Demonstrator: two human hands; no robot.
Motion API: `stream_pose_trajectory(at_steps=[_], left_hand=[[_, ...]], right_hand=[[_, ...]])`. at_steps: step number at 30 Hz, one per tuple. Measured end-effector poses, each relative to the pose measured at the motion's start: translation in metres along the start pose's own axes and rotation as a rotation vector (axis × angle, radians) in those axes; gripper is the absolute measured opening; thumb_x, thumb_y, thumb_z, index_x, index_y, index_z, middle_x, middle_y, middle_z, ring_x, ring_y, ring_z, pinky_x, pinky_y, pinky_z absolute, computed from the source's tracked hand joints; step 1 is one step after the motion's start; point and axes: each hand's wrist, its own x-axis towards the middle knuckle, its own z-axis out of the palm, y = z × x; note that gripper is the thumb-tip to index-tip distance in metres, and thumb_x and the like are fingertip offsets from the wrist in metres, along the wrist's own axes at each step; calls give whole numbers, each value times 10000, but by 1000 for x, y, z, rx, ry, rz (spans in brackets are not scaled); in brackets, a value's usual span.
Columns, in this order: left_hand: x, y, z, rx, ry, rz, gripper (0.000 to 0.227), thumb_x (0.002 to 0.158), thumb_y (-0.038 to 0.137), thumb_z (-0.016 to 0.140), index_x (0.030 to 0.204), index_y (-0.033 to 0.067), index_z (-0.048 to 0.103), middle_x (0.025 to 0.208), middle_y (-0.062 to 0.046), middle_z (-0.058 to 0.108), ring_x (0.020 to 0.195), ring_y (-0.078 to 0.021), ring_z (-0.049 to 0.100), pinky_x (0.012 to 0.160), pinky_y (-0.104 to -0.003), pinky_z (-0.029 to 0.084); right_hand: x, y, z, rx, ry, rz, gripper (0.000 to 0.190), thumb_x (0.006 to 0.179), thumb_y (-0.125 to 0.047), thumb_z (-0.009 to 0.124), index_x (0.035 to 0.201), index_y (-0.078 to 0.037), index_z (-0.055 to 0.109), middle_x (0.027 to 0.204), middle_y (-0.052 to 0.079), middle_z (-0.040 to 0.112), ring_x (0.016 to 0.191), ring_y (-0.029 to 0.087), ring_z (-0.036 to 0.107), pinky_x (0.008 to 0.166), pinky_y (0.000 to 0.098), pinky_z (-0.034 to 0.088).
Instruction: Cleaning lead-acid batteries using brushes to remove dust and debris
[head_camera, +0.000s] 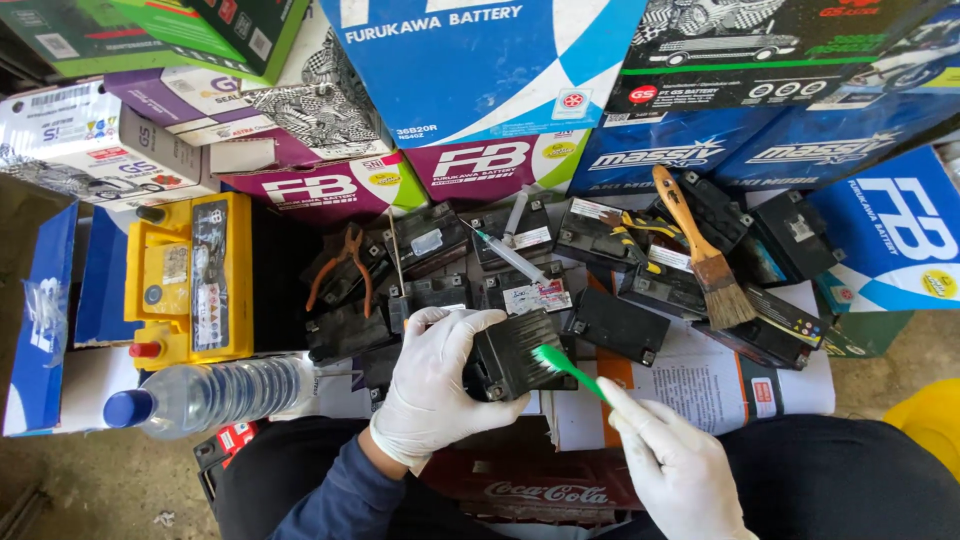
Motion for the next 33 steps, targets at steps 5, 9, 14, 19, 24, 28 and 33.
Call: stream_pose_trajectory(at_steps=[5, 9, 14, 19, 24, 28, 33], left_hand=[[-1, 7, 9, -3, 39, -8, 724, 636, 436, 843, 1233, 108, 598, 1061, -16, 683, 966, -237, 674, 965, -427, 404], [-2, 7, 9, 0, 17, -29, 791, 639, 508, 869, 1259, 99, 597, 1022, -20, 667, 977, -235, 662, 969, -419, 394], [-2, 7, 7, -6, 12, -28, 732, 655, 449, 859, 1236, 95, 589, 1017, -11, 664, 953, -233, 662, 977, -428, 400], [1, 5, 7, -13, 14, 16, 702, 671, 430, 855, 1221, 89, 584, 987, -12, 658, 919, -235, 659, 960, -414, 412], [-4, -1, 10, -75, 46, 24, 742, 621, 435, 887, 1232, 110, 619, 1075, -10, 724, 970, -195, 710, 1012, -421, 413], [-7, -3, 12, -115, 43, 24, 760, 600, 436, 918, 1217, 115, 613, 1129, -5, 741, 1006, -174, 729, 1047, -417, 391], [-8, -3, 9, -178, -22, 8, 771, 592, 418, 930, 1236, 131, 618, 1180, -7, 754, 1084, -172, 731, 1078, -420, 356]], right_hand=[[-6, -12, 3, 30, 105, 79, 469, 899, -143, 697, 1354, -254, 678, 1027, -31, 808, 762, 44, 754, 746, 236, 595], [-4, -18, 10, 105, 69, -53, 420, 931, -140, 663, 1347, -193, 680, 947, -46, 783, 726, 39, 741, 765, 205, 584], [15, -6, -10, 131, 90, 186, 411, 915, -129, 661, 1322, -147, 709, 1063, 1, 807, 913, 76, 734, 903, 255, 523], [57, 7, -36, 31, 195, 287, 415, 982, -161, 580, 1381, -86, 665, 1089, 16, 802, 1118, 159, 723, 1037, 334, 501], [118, 18, -45, -155, 89, 99, 363, 964, -138, 572, 1297, -109, 714, 1262, 76, 743, 1108, 256, 702, 925, 390, 525], [148, 31, -7, -163, -51, 68, 334, 976, -156, 579, 1273, -74, 709, 1144, 164, 668, 1011, 296, 662, 915, 450, 534], [173, 52, 52, -354, 29, 10, 396, 951, -263, 603, 1328, -175, 689, 1015, 108, 694, 872, 387, 681, 646, 521, 545]])
